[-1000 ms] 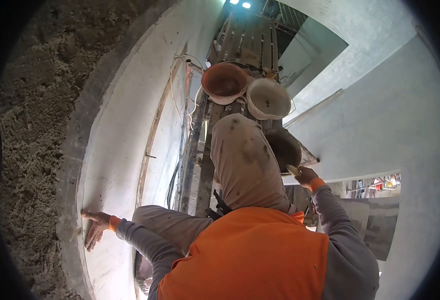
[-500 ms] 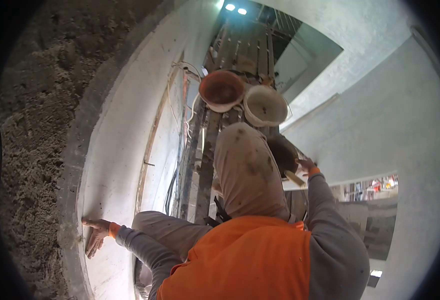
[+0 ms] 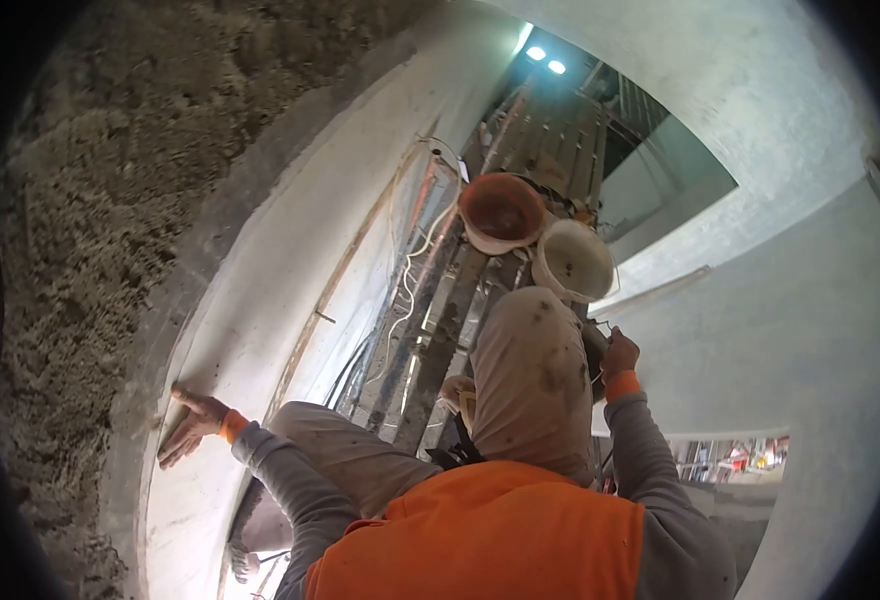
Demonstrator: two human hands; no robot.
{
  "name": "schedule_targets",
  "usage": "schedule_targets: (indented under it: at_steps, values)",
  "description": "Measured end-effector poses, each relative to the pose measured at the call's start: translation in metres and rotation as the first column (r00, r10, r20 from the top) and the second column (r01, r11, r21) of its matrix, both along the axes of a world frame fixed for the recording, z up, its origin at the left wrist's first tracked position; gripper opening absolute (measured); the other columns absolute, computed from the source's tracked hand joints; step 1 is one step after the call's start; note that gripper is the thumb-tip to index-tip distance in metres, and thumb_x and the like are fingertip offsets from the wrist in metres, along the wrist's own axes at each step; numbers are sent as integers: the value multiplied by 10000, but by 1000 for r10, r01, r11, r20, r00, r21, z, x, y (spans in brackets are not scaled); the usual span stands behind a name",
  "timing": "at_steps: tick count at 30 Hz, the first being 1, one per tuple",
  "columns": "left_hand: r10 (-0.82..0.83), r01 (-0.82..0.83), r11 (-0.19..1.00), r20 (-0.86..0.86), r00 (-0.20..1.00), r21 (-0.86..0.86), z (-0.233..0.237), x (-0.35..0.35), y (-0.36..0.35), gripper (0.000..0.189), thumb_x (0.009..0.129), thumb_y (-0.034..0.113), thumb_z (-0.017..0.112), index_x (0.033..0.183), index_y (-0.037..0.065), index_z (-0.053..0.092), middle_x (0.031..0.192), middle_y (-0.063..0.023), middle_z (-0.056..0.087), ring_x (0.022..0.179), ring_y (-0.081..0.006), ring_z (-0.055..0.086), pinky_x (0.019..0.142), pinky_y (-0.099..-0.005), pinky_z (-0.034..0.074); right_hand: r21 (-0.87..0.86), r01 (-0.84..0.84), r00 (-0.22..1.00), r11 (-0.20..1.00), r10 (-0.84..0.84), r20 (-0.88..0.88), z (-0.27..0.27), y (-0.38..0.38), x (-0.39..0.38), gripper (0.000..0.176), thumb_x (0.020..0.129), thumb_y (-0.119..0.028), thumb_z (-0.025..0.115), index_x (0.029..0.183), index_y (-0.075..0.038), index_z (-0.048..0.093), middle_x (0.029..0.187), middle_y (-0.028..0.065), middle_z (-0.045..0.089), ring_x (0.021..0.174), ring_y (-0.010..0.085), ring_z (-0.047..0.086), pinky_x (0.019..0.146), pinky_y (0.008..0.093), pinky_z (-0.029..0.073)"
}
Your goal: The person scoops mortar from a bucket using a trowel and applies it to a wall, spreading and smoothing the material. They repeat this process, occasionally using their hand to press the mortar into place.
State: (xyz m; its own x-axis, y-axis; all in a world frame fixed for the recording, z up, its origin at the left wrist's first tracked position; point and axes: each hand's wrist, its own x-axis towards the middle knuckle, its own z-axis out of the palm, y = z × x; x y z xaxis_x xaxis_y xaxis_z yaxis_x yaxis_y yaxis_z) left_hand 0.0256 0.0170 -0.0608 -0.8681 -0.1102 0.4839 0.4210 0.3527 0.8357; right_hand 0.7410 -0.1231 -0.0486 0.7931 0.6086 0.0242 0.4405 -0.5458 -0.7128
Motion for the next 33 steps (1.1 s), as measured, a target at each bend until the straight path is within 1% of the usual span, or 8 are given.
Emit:
schedule_targets:
  at_steps: [1,3,6,12,17,19,24,33]
  values:
    - [-1,1,1000,7,1000,-2,-1,0,0,1412,590,889,494,1412,-20,-207,1481,-289,-196,1385,-417,-178,1057,-632,-29,-225,-278,584,934,350,732,2,2,-5,196,903,-155,522,760,-42,593,518,79,492,459,257,489,476,394,401]
    - [-5,5,1000,33,999,3,3,3,0,1417,582,899,485,1409,-4,-229,1488,-268,-204,1383,-407,-198,1058,-628,-35,-190,-298,759,936,353,548,-14,12,19,154,881,-123,513,804,-34,613,568,102,538,519,283,536,523,407,420]
    - [-8,7,1000,55,998,29,6,5,-1,1428,571,894,506,1417,-10,-206,1482,-286,-200,1386,-406,-190,1061,-621,-32,-388,-404,427,828,546,721,37,38,-13,126,848,-113,553,877,-32,645,601,103,570,554,280,570,525,402,430]
    - [-25,21,999,80,996,44,9,4,-4,1458,541,902,519,1418,-18,-195,1476,-281,-221,1391,-390,-188,1069,-597,-42,-71,-370,928,926,366,-63,80,95,-70,307,811,-246,691,629,-16,604,552,32,509,521,114,464,494,329,368]
    - [-44,42,999,77,996,21,6,5,-3,1454,554,901,509,1409,-36,-202,1471,-287,-227,1385,-382,-215,1072,-593,-45,-371,-669,666,644,741,85,102,146,-136,492,785,-413,694,573,10,560,492,122,483,447,188,405,481,388,350]
    - [-49,48,999,69,996,23,7,5,-4,1440,570,895,507,1408,-36,-205,1470,-288,-230,1384,-379,-220,1075,-586,-47,-382,-825,329,417,903,275,101,169,-161,502,779,-424,688,554,2,548,530,181,499,459,285,449,493,421,365]
    - [-81,79,997,107,991,16,7,5,-5,1439,572,892,508,1405,-37,-209,1467,-287,-239,1384,-387,-211,1077,-588,-41,-449,-893,-50,-28,998,38,133,199,-244,479,782,-394,688,571,9,539,565,194,510,518,356,504,528,434,384]
    - [-55,59,986,31,998,-154,-4,1,-14,1357,658,835,500,1400,-68,-190,1481,-300,-172,1382,-432,-165,1080,-608,-22,-477,-853,-236,-214,972,-15,161,199,-317,429,774,-312,729,591,16,523,576,193,498,527,346,511,523,422,379]
